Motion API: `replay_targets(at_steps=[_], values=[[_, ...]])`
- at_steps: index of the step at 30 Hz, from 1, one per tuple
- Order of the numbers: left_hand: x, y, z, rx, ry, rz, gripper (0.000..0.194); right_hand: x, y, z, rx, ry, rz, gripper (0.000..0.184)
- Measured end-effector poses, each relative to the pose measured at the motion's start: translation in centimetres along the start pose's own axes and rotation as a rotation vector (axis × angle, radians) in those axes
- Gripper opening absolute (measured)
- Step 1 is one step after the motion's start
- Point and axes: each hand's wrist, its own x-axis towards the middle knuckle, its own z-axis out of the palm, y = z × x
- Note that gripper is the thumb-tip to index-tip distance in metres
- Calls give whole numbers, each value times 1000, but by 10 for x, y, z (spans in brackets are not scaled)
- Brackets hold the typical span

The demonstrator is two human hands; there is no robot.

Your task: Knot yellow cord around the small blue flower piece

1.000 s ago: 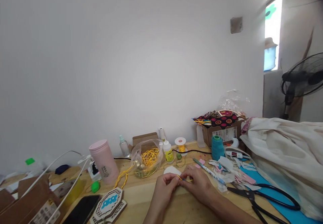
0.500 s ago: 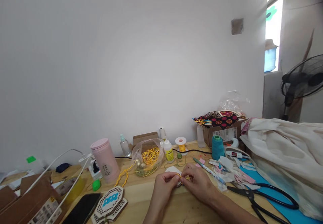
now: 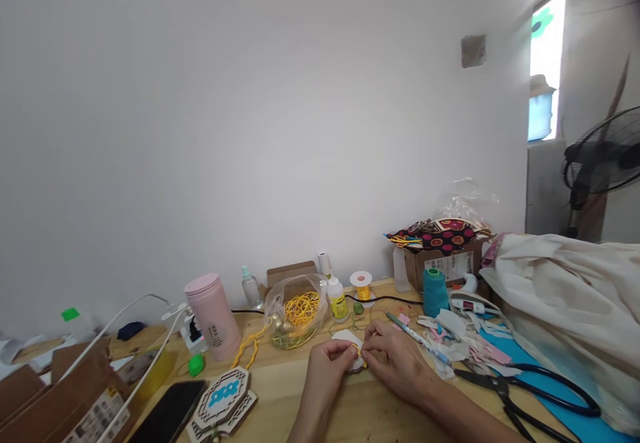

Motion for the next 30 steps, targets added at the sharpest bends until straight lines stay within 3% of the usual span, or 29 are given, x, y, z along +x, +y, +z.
replay_targets(at_steps=[12, 30], values=[[3, -8, -2, -9, 11, 32, 19, 1, 1, -1, -17, -15, -24, 18], [-3, 3, 4, 111, 51, 46, 6, -1, 5, 8, 29, 2, -30, 12]])
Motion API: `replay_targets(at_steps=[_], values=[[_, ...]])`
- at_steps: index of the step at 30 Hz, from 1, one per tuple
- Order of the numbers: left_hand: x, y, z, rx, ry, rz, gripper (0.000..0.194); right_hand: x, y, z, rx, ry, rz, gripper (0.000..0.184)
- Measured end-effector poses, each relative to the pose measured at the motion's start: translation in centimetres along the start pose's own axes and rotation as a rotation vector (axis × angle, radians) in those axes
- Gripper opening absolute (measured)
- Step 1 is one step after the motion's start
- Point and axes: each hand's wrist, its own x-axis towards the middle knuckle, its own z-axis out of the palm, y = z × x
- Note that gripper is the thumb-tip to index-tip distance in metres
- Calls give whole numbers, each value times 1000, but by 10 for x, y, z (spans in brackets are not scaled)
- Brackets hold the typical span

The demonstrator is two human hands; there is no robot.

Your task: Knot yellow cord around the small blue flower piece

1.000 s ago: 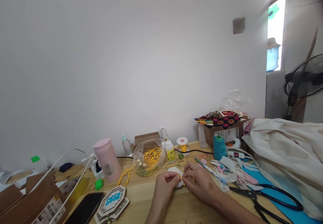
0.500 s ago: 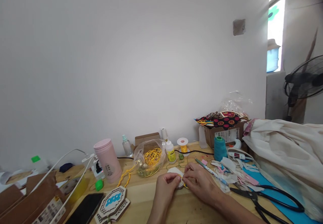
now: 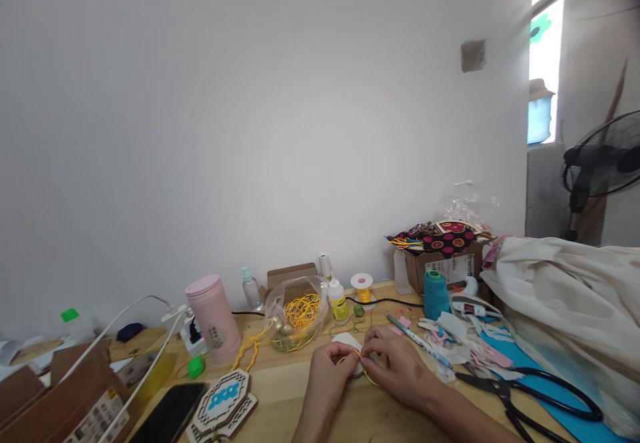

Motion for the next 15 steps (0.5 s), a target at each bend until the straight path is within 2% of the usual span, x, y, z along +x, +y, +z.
replay_targets(at_steps=[6, 15], values=[[0, 0, 1, 19, -17, 26, 6, 0, 3, 4, -7, 3, 29, 12], [3, -10, -2, 0, -71, -10, 12, 0, 3, 5, 6, -20, 116, 16]])
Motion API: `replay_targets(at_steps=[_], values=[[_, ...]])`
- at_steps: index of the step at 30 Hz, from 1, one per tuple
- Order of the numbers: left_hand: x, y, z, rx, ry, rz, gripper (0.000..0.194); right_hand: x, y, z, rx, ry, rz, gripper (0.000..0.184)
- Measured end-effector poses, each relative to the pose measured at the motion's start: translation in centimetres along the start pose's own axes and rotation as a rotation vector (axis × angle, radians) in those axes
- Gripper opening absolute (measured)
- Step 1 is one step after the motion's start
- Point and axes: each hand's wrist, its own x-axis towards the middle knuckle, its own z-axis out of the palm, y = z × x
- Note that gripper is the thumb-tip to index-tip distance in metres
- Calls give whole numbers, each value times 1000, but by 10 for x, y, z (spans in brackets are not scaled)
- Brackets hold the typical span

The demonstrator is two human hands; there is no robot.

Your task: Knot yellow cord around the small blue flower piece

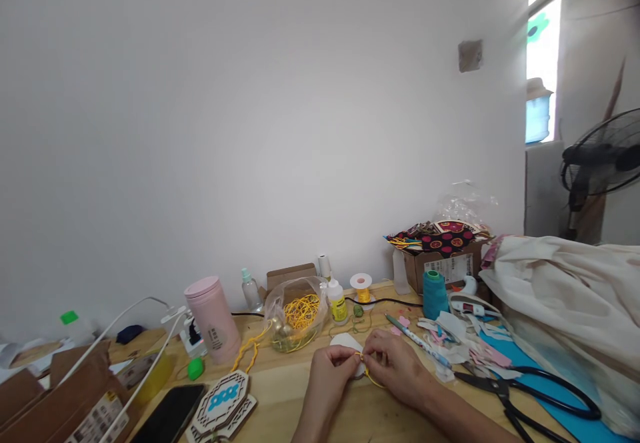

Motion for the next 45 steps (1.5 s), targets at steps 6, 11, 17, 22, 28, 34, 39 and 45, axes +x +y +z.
replay_targets(at_steps=[6, 11, 17, 22, 28, 34, 39, 45], values=[[1, -3, 0, -66, 0, 1, 20, 1, 3, 1, -16, -2, 55, 17], [-1, -2, 1, -74, -14, 33, 29, 4, 10, 5, 14, -35, 126, 17], [1, -1, 0, -100, 4, 30, 31, 2, 11, 9, 125, -87, 178, 20], [1, 0, 0, -108, -13, 36, 32, 2, 8, 7, 159, -79, 186, 19], [-2, 3, 1, -79, -64, 60, 35, 3, 6, 4, 166, -46, 155, 19], [-2, 4, 0, -25, -72, 95, 35, 5, 1, 1, 303, 0, 127, 14], [-2, 1, -1, -36, -64, 117, 42, 4, -7, -11, 114, -47, -15, 17], [-3, 2, -1, -56, -70, 83, 45, 4, -4, -18, -97, -134, -191, 20]])
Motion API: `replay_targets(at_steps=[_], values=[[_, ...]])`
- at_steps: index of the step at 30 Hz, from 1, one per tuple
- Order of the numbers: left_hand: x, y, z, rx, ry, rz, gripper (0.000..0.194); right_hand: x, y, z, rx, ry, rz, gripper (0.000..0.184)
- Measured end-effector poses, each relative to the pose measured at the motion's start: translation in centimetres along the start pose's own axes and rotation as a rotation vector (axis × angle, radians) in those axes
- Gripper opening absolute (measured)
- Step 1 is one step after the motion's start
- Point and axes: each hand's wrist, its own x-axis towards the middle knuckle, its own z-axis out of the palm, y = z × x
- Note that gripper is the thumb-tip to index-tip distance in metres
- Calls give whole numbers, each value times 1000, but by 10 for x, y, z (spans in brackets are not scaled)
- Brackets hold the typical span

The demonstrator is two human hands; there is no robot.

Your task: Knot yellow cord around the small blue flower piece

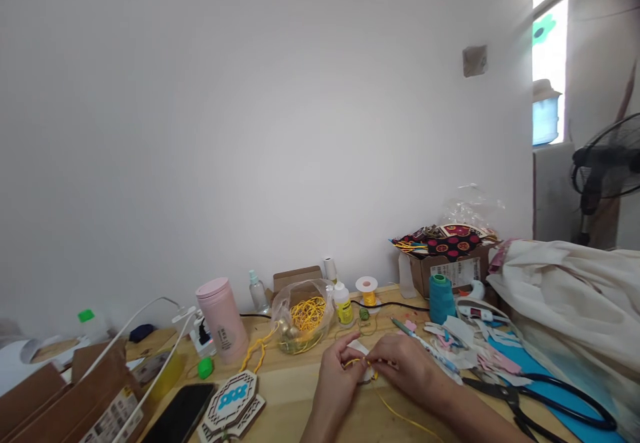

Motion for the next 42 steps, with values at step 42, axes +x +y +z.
replay_targets(at_steps=[42], values=[[0, -2, 3, 102, -12, -7, 35, -3, 1, 7, -19, 105, 40, 10]])
